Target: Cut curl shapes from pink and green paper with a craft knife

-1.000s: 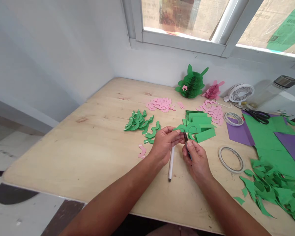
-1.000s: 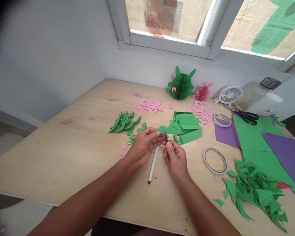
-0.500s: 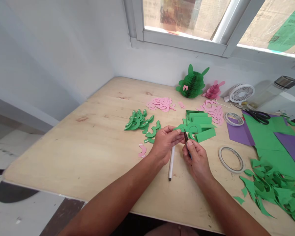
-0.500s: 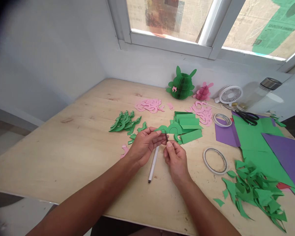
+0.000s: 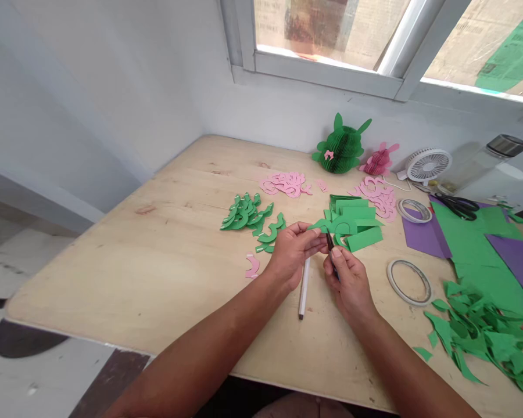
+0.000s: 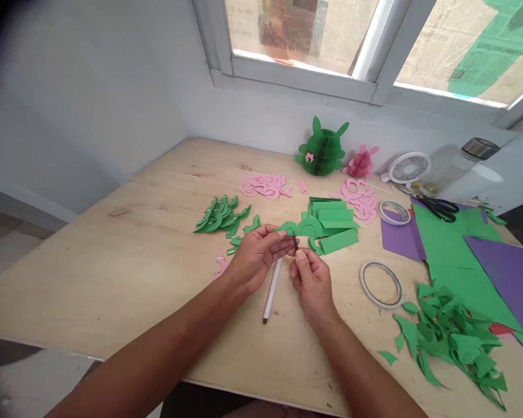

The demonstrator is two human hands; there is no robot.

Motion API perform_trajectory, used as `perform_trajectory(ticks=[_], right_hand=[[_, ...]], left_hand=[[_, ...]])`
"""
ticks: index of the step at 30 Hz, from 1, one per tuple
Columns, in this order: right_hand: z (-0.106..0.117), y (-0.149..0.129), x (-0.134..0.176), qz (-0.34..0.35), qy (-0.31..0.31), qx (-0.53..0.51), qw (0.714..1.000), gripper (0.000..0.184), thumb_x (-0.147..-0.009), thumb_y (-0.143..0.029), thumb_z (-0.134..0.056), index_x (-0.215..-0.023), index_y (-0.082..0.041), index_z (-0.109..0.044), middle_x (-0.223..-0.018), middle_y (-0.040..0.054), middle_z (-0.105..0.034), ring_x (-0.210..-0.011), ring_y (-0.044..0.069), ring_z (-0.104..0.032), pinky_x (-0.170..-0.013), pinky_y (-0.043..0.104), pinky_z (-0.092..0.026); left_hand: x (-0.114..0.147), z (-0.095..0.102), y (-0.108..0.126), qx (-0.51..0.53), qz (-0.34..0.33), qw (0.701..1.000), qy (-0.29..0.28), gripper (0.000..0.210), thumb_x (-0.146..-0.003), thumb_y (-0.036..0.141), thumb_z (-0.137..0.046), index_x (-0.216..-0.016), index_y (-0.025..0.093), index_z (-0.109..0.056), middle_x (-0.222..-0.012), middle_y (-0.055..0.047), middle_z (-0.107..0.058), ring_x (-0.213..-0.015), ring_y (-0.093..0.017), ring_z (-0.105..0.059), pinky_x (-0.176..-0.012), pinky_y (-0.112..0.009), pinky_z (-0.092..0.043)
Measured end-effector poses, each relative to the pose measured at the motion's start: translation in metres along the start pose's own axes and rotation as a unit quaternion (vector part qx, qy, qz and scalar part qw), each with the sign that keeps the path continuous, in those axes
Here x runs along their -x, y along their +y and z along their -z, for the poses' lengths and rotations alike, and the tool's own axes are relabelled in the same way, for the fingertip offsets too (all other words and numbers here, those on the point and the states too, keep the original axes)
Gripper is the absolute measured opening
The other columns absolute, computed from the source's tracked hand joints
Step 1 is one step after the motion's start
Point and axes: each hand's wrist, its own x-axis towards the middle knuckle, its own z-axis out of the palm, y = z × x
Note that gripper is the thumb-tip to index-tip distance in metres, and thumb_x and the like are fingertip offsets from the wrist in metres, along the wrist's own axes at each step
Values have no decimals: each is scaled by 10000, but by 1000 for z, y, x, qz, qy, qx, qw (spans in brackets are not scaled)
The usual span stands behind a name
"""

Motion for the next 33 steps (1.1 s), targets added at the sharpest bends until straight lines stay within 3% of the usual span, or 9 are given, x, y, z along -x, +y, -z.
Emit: perform_trajectory(ticks=[33], right_hand=[[0, 4, -1, 1, 15, -1, 1000, 386, -746, -560, -701, -788, -189, -602, -538, -56, -441, -440, 67, -271, -403, 213, -160]], left_hand=[[-1, -1, 1, -8, 7, 1000, 3, 216, -686, 169, -725, -753, 160, -520, -678, -62, -711, -771, -208, -725, -756, -299, -539]])
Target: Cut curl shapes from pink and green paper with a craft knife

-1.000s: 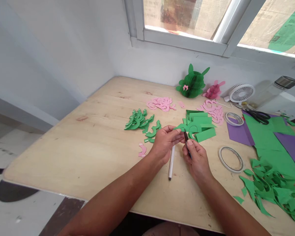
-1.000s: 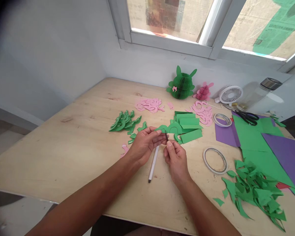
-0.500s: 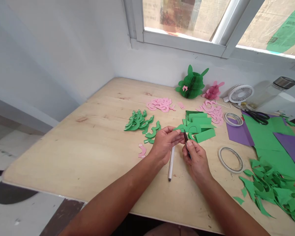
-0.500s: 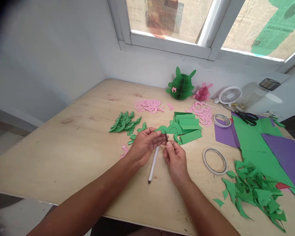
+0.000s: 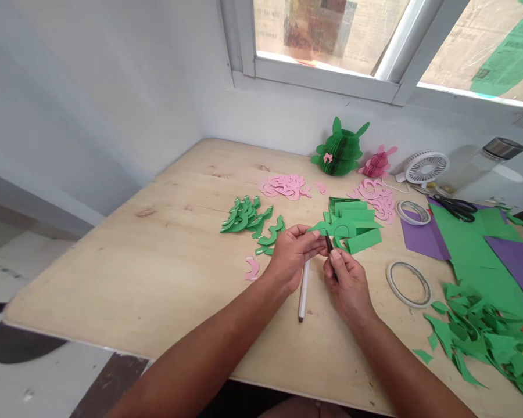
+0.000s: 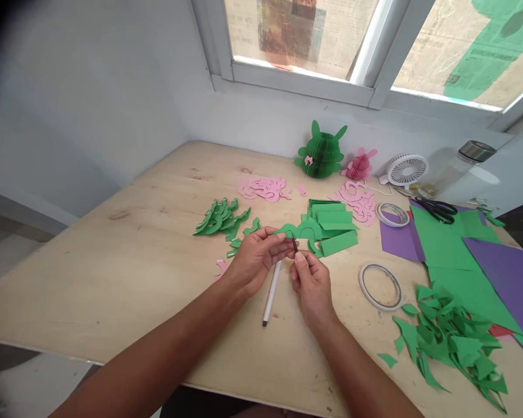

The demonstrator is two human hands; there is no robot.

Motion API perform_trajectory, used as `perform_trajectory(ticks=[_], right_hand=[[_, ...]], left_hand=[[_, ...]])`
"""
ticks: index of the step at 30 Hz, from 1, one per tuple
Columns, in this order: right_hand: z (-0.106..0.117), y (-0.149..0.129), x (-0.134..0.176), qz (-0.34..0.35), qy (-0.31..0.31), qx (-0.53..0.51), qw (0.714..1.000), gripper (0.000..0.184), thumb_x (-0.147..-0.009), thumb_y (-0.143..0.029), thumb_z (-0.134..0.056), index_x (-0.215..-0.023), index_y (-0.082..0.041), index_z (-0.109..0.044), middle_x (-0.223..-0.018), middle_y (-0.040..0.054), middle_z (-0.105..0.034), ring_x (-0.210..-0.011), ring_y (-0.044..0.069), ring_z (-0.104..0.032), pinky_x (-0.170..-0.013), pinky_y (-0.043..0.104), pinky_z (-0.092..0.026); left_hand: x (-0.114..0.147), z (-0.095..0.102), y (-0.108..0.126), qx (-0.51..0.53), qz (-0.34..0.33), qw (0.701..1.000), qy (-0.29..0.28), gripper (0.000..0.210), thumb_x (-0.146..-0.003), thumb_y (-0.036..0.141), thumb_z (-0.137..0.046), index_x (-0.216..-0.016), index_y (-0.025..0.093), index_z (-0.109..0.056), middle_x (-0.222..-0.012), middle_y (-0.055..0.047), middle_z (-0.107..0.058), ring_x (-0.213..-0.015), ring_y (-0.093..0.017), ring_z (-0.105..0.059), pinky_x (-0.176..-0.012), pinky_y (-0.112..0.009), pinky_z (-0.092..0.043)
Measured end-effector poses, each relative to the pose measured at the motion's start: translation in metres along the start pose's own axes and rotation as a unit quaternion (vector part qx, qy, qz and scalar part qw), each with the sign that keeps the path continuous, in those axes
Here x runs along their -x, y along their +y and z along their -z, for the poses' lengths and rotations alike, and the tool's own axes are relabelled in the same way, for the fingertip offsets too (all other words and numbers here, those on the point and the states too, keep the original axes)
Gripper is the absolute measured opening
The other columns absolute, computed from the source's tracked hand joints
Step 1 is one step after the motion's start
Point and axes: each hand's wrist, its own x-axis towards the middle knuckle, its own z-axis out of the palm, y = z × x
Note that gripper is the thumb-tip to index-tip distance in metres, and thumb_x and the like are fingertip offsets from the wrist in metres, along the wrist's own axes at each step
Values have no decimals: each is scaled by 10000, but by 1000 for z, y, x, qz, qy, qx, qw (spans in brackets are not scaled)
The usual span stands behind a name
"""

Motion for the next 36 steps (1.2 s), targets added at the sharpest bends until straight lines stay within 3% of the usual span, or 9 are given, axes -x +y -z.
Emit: perform_trajectory(ticks=[36], right_hand=[[2, 1, 1, 11, -3, 9, 1000, 360, -778, -548, -679, -764, -203, -576, -549, -50, -444, -455, 88, -283, -417, 229, -178]], left_hand=[[-1, 2, 5, -41, 9, 999, 5, 174, -682, 195, -752, -716, 128, -595, -693, -78, -719, -688, -181, -707, -792, -339, -552]])
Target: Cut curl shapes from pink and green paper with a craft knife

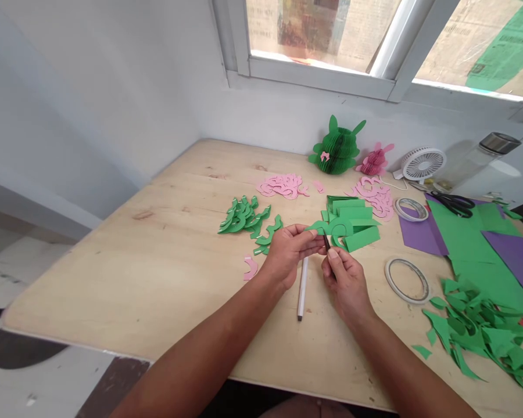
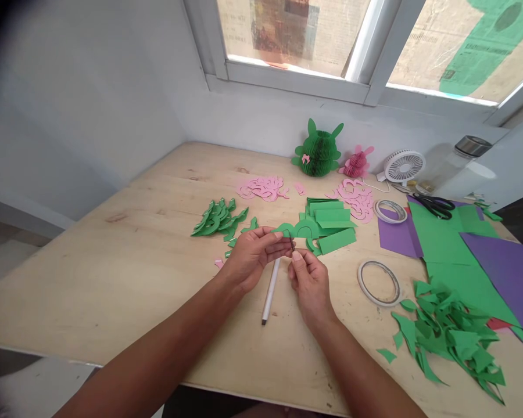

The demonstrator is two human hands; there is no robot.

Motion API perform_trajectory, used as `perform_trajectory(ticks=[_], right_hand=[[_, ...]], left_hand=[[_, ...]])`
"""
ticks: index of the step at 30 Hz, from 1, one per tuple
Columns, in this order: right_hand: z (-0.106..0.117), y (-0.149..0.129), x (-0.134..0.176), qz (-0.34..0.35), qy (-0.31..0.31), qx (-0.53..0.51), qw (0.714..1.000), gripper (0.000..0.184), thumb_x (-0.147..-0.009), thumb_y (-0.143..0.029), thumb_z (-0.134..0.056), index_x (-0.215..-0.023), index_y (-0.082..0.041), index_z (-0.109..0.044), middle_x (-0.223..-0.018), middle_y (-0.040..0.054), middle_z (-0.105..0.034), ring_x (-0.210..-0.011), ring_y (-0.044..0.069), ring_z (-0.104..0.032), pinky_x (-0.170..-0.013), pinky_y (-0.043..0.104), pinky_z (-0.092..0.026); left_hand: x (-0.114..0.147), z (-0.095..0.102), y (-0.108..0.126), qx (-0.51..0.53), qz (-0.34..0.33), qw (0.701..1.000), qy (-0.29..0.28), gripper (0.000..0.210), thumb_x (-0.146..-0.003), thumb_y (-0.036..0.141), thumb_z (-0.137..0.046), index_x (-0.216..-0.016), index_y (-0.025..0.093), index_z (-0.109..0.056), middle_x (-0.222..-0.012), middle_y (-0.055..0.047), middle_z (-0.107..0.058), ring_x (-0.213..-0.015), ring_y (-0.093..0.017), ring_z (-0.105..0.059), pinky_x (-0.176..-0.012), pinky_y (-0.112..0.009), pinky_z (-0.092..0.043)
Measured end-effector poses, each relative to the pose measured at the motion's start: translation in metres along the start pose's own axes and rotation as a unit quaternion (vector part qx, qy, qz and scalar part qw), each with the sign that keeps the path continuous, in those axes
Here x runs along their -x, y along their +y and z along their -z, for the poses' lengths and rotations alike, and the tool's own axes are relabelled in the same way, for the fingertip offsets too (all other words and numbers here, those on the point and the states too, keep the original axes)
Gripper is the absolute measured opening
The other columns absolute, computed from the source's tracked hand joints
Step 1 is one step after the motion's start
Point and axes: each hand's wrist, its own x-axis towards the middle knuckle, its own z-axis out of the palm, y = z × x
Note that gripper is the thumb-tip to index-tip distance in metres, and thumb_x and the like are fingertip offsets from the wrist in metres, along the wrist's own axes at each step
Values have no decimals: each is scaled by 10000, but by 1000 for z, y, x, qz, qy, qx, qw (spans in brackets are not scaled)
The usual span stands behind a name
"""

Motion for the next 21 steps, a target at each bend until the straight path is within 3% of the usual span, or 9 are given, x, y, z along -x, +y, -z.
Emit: perform_trajectory(ticks=[21], right_hand=[[-2, 0, 1, -4, 9, -4, 1000, 363, -775, -550, -677, -810, -194, -610, -531, -62, -437, -450, 80, -280, -415, 222, -190]], left_hand=[[1, 0, -1, 4, -1, 1000, -3, 185, -672, 197, -765, -702, 127, -597, -693, -74, -717, -692, -191, -711, -766, -333, -559]])
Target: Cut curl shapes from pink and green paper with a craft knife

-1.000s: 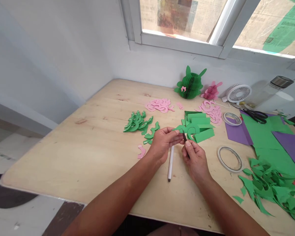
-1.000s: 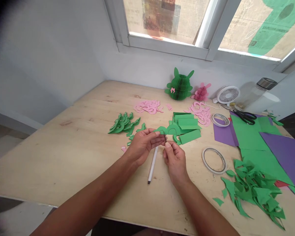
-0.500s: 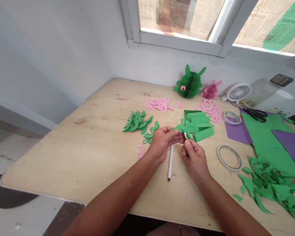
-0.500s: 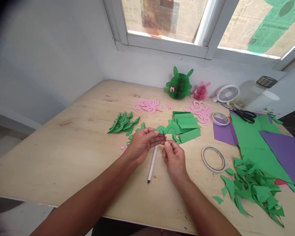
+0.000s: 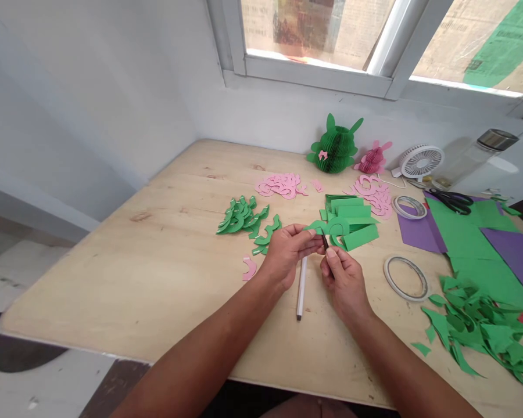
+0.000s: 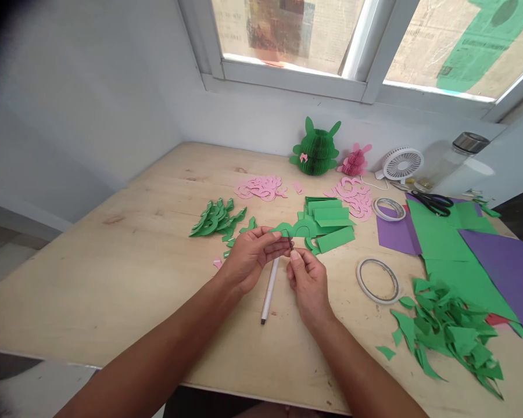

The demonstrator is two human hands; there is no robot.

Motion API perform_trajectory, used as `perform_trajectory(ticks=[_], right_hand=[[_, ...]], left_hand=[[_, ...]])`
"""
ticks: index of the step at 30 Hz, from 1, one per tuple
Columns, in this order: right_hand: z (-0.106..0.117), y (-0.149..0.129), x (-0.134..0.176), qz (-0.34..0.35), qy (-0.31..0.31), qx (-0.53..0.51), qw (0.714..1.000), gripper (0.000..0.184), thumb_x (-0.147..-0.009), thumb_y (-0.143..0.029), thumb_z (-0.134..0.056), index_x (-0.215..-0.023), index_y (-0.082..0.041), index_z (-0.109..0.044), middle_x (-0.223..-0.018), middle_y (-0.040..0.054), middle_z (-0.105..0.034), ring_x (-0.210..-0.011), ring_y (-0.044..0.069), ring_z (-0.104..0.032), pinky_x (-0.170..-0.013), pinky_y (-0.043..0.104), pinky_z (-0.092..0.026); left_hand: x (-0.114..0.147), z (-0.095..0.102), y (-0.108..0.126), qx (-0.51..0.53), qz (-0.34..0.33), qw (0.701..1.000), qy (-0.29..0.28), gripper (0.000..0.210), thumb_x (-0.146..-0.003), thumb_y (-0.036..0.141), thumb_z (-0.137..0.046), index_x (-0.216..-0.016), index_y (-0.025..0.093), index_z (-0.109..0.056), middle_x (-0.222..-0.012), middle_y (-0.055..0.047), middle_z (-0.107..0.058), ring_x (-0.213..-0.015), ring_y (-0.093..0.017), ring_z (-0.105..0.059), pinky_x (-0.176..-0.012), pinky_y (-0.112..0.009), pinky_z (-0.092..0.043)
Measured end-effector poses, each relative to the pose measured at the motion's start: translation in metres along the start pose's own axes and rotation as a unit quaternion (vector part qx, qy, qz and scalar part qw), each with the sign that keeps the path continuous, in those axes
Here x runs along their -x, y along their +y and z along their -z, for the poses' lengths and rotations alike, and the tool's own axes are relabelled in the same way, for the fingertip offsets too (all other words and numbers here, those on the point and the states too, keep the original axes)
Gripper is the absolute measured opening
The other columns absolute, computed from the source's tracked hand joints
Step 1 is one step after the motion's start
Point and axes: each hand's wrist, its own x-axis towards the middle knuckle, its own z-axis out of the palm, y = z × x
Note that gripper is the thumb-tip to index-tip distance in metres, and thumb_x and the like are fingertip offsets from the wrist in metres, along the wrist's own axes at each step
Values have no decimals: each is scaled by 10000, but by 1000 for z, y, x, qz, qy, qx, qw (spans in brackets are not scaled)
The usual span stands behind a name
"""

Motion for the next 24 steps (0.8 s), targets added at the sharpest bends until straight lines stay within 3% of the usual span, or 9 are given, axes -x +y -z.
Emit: perform_trajectory(ticks=[24], right_hand=[[-2, 1, 1, 5, 3, -7, 1000, 350, -783, -542, -677, -824, -198, -631, -514, -66, -423, -446, 82, -268, -418, 225, -170]], left_hand=[[3, -3, -8, 9, -11, 1000, -8, 307, -611, 288, -818, -724, 139, -575, -735, -57, -711, -747, -177, -698, -805, -309, -528]])
